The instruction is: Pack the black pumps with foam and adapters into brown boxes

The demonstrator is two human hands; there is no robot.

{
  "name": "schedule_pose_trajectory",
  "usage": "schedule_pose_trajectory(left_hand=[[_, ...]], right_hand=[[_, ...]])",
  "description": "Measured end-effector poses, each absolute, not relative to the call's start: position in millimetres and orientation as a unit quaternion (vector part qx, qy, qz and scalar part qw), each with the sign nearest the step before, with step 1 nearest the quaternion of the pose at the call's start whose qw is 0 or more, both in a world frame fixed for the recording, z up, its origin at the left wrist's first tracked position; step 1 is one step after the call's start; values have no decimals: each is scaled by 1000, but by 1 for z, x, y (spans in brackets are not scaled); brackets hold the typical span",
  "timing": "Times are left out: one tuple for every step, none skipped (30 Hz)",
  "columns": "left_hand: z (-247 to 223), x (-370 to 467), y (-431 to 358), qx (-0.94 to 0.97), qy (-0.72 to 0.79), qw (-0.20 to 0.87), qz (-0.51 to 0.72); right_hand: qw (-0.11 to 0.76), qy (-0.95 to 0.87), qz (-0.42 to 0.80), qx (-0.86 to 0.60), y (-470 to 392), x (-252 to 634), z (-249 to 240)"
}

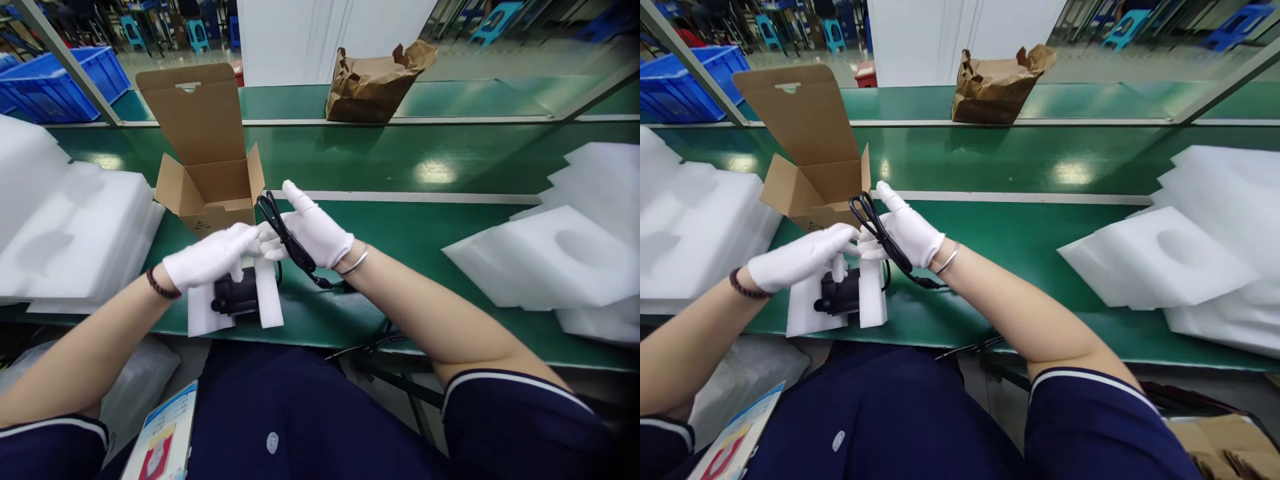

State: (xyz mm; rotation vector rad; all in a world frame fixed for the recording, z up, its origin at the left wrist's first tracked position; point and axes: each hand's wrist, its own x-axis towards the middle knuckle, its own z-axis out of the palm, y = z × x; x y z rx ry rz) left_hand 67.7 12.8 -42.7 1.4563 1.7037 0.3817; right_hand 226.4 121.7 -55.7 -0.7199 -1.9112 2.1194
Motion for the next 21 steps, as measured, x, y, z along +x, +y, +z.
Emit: schedule_pose_trajectory(left_hand=[[-42, 59, 20, 544, 660, 486, 182], [-42, 52, 27, 517, 642, 531, 197], [-42, 47, 33, 508, 631, 553, 196], [-42, 43, 39, 515, 628, 555, 181], [-42, 42, 44, 530, 629, 545, 158], [-43, 43, 48, 553, 635, 524, 133], [-43, 46, 50, 581, 642, 488, 109], [-44, 49, 50, 611, 649, 444, 88], [-44, 52, 49, 638, 657, 396, 70], [-45, 55, 48, 659, 664, 349, 57], [-47, 57, 45, 675, 669, 308, 45], [-49, 59, 43, 683, 675, 277, 36], [-52, 61, 41, 684, 680, 262, 34], [-55, 62, 39, 680, 686, 255, 36], [-59, 62, 39, 676, 692, 249, 41], [-62, 62, 39, 671, 698, 245, 49], [-65, 61, 40, 665, 704, 242, 58], [-67, 61, 41, 656, 711, 244, 67], [-69, 60, 43, 647, 716, 253, 70], [-70, 60, 44, 638, 720, 263, 69], [-70, 59, 45, 630, 724, 272, 64]], right_hand=[[86, -673, 696, -236, 114, 222, -56], [67, -712, 661, -228, 104, 218, -55], [52, -761, 608, -222, 91, 214, -55], [42, -812, 539, -221, 77, 210, -54], [28, -857, 462, -224, 61, 206, -53], [7, -893, 387, -231, 45, 202, -52], [-19, -916, 321, -239, 32, 198, -51], [-44, -931, 270, -243, 21, 195, -50], [-66, -940, 237, -237, 16, 194, -48], [-78, -947, 223, -219, 16, 196, -47], [-73, -953, 220, -197, 22, 199, -46], [-54, -955, 226, -184, 34, 205, -46], [-23, -952, 238, -189, 50, 211, -48], [16, -943, 258, -211, 68, 218, -53], [59, -925, 285, -243, 87, 223, -61], [94, -904, 325, -261, 105, 226, -71], [108, -883, 384, -247, 120, 227, -84], [107, -857, 455, -215, 131, 226, -98], [99, -826, 525, -178, 138, 224, -112], [87, -793, 584, -149, 143, 221, -124], [77, -761, 628, -140, 145, 218, -134]])
